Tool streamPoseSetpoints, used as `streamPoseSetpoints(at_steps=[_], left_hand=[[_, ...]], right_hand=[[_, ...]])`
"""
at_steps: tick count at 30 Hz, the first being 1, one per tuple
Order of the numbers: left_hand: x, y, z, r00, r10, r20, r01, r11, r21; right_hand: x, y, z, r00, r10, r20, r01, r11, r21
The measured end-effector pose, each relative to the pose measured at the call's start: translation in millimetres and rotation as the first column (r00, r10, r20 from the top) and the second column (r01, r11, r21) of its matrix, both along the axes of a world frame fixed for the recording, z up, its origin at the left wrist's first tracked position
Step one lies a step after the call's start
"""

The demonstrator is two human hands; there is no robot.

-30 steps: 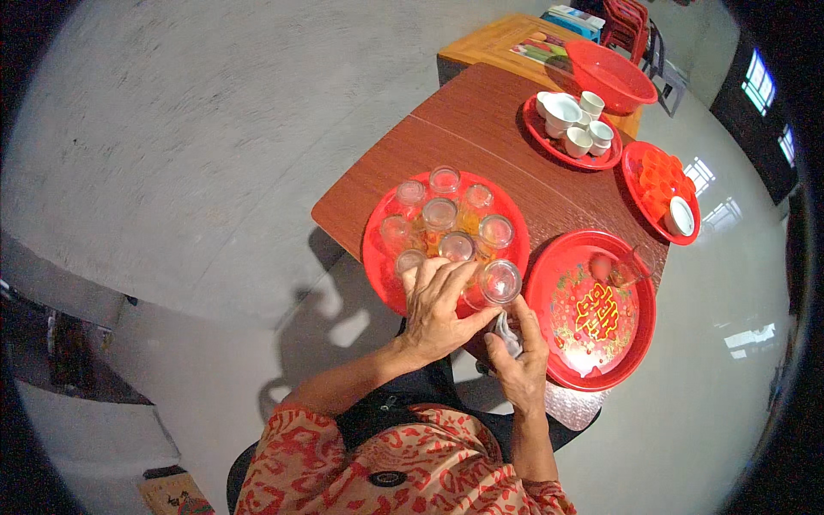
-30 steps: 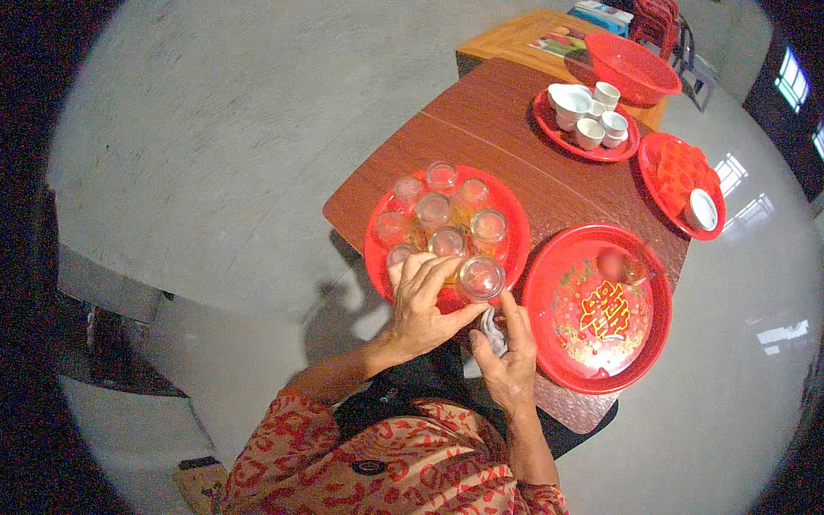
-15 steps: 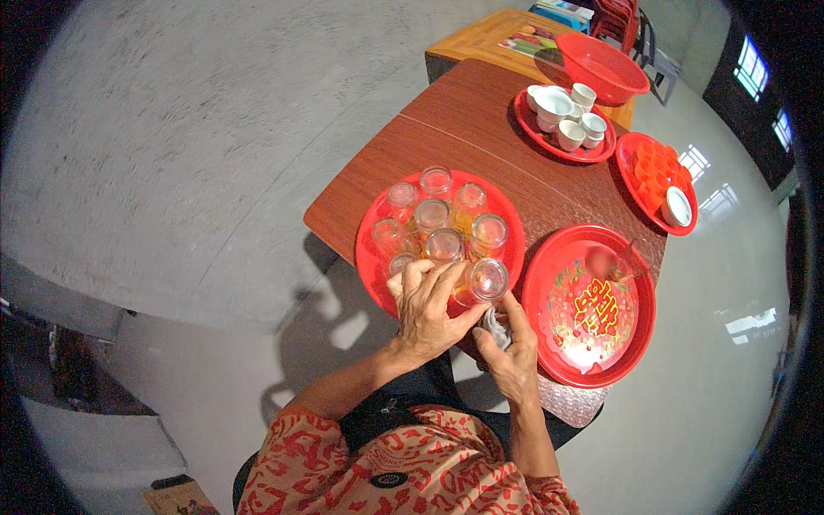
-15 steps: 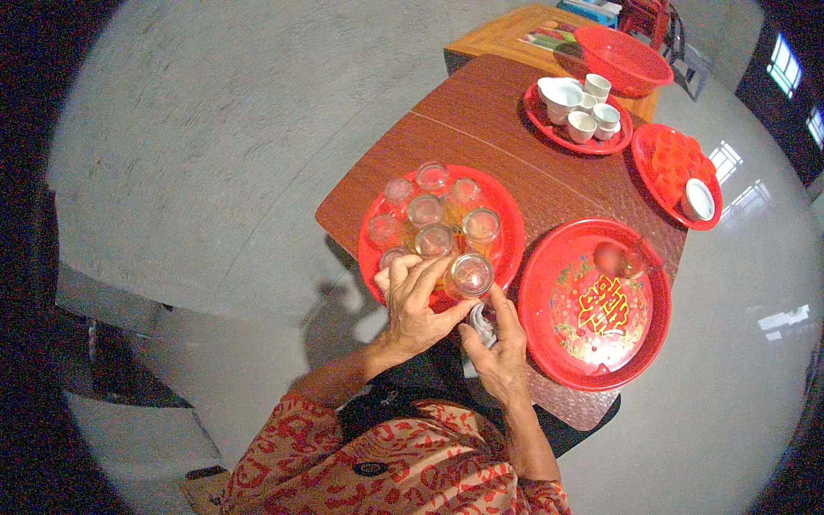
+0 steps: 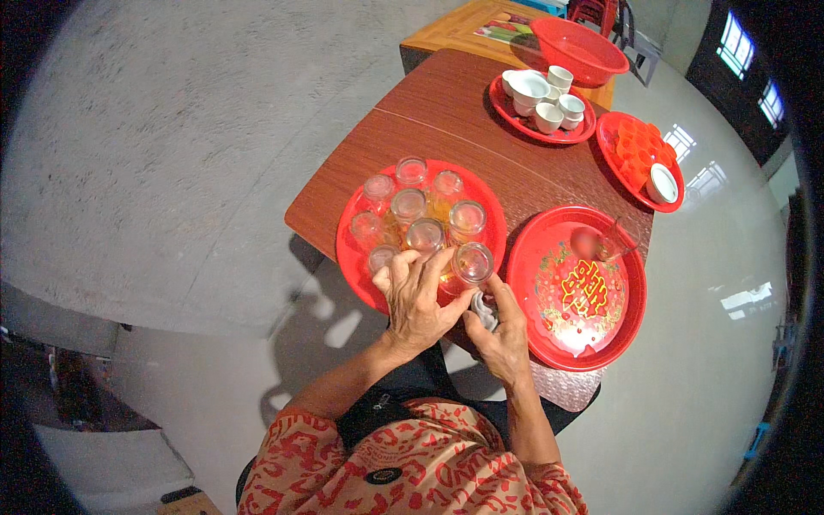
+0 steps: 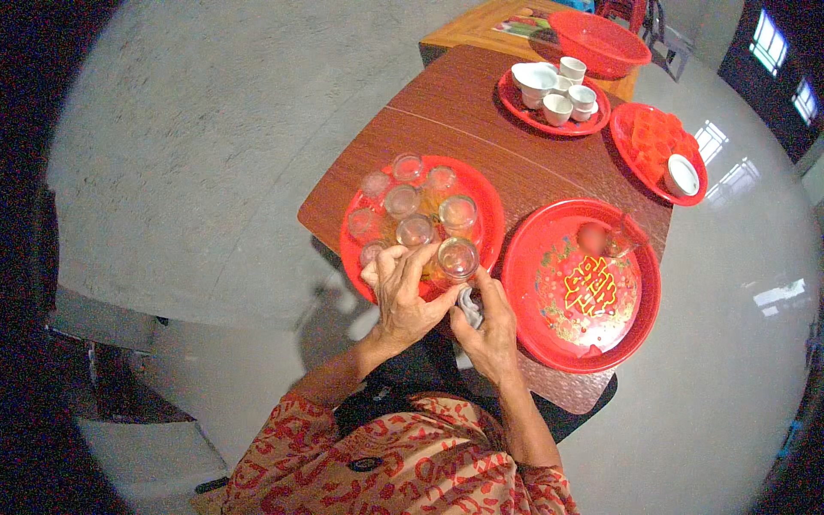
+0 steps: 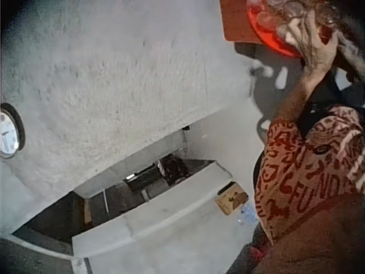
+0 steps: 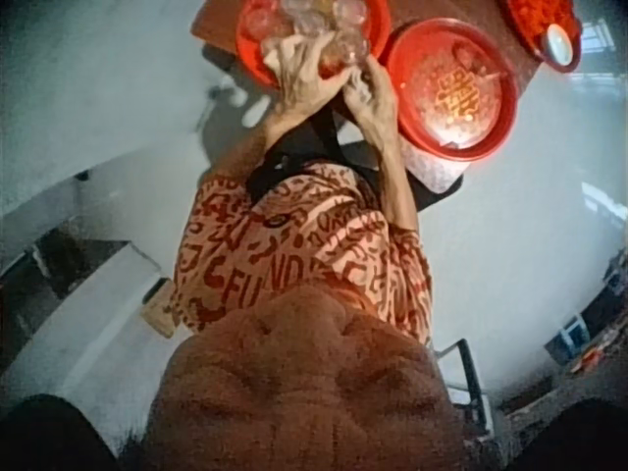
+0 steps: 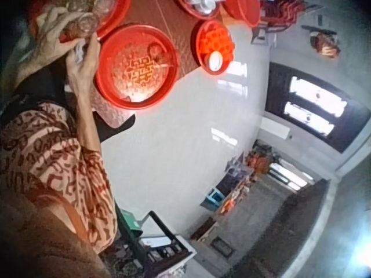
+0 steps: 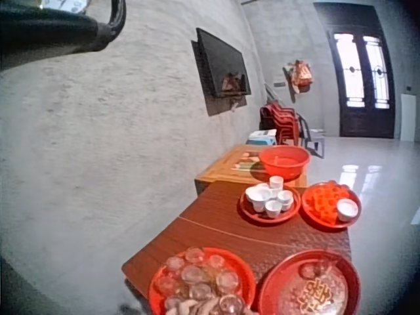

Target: The person wipes small clear glasses with a white cloth, handling them one at a time. They pick up each glass from a red tray, wipe the exterior and interior surfaces, and place the cleaned glass back onto the tray.

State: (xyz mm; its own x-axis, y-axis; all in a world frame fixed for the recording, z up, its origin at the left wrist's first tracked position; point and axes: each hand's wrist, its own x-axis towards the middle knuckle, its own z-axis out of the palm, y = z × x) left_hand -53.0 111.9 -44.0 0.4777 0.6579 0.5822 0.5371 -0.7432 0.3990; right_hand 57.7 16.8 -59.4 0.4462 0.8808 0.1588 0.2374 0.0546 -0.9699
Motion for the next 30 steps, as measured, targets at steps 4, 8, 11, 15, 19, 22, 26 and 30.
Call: streamPoseSetpoints(at_steps=[4, 8, 11, 15, 19, 22, 26, 30], left_hand=[[0.1, 1.7, -8.2, 0.999, 0.039, 0.016, -0.04, 0.998, 0.051], [-0.1, -0.6, -8.1, 0.994, 0.098, -0.041, -0.096, 0.994, 0.049], [-1.1, 0.1, -8.2, 0.988, 0.13, -0.083, -0.125, 0.99, 0.064], [-3.1, 2.0, -7.1, 0.985, 0.127, -0.12, -0.119, 0.99, 0.074], [-4.2, 2.8, -2.9, 0.986, 0.1, -0.132, -0.091, 0.993, 0.076], [-9.8, 2.6, 3.7, 0.976, 0.091, -0.198, -0.077, 0.994, 0.076], [-14.9, 3.7, -0.7, 0.974, 0.087, -0.211, -0.071, 0.994, 0.08], [-18.7, 4.6, 1.5, 0.976, 0.083, -0.203, -0.063, 0.993, 0.104]], right_hand=[[1.7, 3.9, 2.0, 0.999, 0.021, 0.027, -0.021, 1.0, -0.006], [2.0, 6.7, 3.8, 0.997, 0.016, 0.081, -0.014, 0.999, -0.031], [1.1, 7.9, 0.5, 0.993, 0.001, 0.114, 0.003, 0.999, -0.04], [-0.9, 11.6, -4.4, 0.983, -0.018, 0.182, 0.022, 1.0, -0.017], [-5.3, 13.8, -3.9, 0.983, -0.067, 0.17, 0.071, 0.997, -0.015], [-9.5, 16.2, -7.0, 0.967, -0.098, 0.235, 0.106, 0.994, -0.02], [-13.7, 20.3, -17.0, 0.927, -0.154, 0.342, 0.16, 0.987, 0.009], [-14.2, 20.2, -18.7, 0.914, -0.159, 0.375, 0.167, 0.986, 0.01]])
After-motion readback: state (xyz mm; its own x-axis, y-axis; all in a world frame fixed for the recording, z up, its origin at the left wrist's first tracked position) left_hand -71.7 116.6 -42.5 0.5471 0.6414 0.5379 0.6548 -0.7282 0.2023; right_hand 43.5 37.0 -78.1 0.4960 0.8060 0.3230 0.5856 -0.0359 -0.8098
